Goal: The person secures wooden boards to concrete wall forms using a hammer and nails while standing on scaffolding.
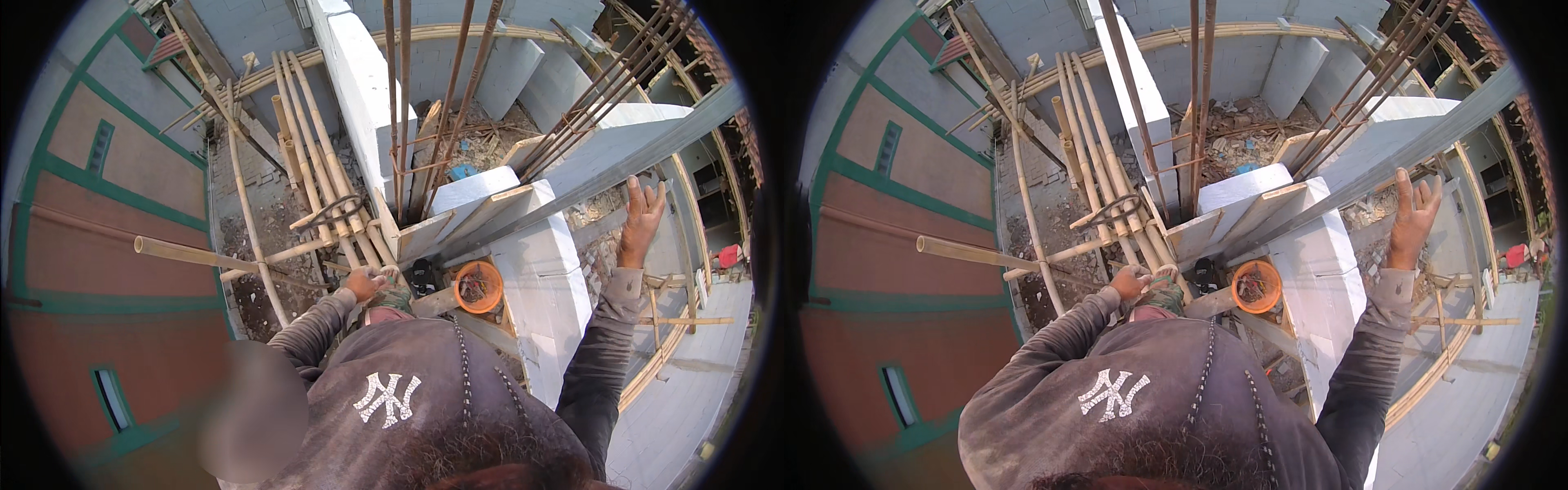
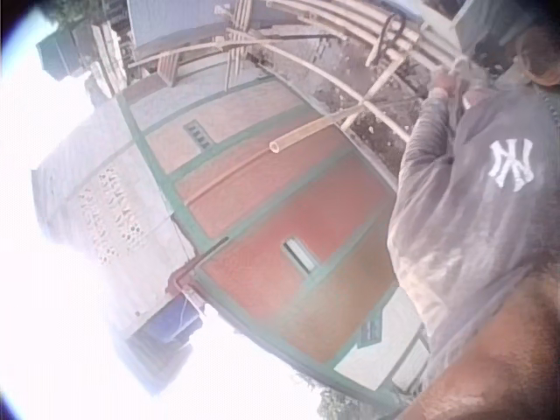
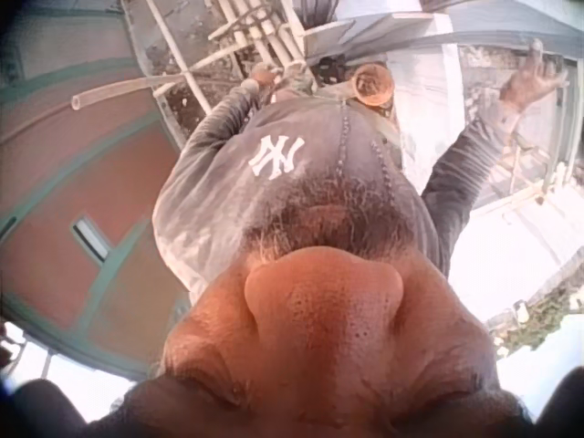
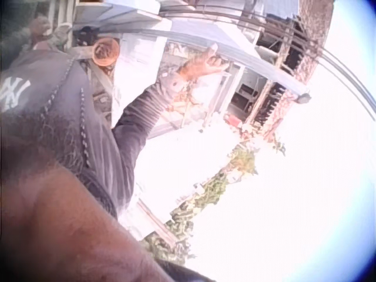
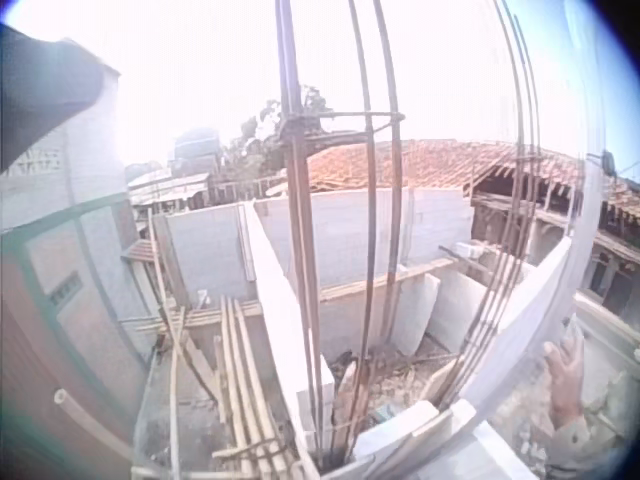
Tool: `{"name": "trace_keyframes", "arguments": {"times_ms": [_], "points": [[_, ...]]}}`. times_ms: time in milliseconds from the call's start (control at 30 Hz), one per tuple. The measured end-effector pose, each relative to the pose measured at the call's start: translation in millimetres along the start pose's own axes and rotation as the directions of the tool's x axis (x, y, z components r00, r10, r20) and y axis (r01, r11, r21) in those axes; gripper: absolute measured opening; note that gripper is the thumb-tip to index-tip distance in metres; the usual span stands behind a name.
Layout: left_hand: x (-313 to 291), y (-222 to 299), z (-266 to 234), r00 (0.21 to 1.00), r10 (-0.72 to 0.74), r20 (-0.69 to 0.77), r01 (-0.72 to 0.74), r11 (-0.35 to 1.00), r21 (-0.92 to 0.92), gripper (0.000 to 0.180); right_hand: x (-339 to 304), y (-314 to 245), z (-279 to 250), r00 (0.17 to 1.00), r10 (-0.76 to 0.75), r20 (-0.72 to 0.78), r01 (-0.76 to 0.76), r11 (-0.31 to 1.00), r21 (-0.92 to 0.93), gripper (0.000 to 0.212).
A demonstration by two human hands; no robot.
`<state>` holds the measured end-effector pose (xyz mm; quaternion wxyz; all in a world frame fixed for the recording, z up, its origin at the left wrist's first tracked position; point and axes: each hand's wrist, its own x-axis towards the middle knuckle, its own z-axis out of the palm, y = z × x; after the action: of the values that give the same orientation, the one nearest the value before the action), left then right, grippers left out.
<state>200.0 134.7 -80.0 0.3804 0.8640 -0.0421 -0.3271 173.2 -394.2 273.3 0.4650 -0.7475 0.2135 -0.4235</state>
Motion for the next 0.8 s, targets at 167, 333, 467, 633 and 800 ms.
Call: {"name": "trace_keyframes", "arguments": {"times_ms": [167, 333, 467, 633, 800], "points": [[11.7, -165.2, -24.8, 0.966, -0.257, -0.02, 0.244, 0.886, 0.394, 0.043, 60.6, -19.1, 40.4, 0.968, -0.204, -0.144, 0.217, 0.973, 0.081, 0.092], [1.6, -273.6, -11.1, 0.858, -0.498, 0.126, 0.304, 0.69, 0.657, 0.036, 81.5, -8.5, 50.6, 0.954, -0.143, -0.265, 0.131, 0.99, -0.061, 0.051], [3.0, -282.0, -5.3, 0.808, -0.57, 0.148, 0.452, 0.761, 0.466, 0.058, 88.8, 13.2, 45.3, 0.938, -0.229, -0.259, 0.17, 0.958, -0.231, 0.052], [33.2, -253.8, -15.4, 0.896, -0.351, 0.271, 0.151, 0.815, 0.559, 0.041, 90.3, 24.7, 59.7, 0.898, -0.047, -0.438, -0.012, 0.991, -0.132, 0.06], [59.3, -236.6, -40.4, 0.912, -0.307, 0.273, 0.097, 0.806, 0.584, 0.039, 90.1, 21.3, 74.2, 0.879, 0.014, -0.477, -0.09, 0.987, -0.137, 0.064]]}}
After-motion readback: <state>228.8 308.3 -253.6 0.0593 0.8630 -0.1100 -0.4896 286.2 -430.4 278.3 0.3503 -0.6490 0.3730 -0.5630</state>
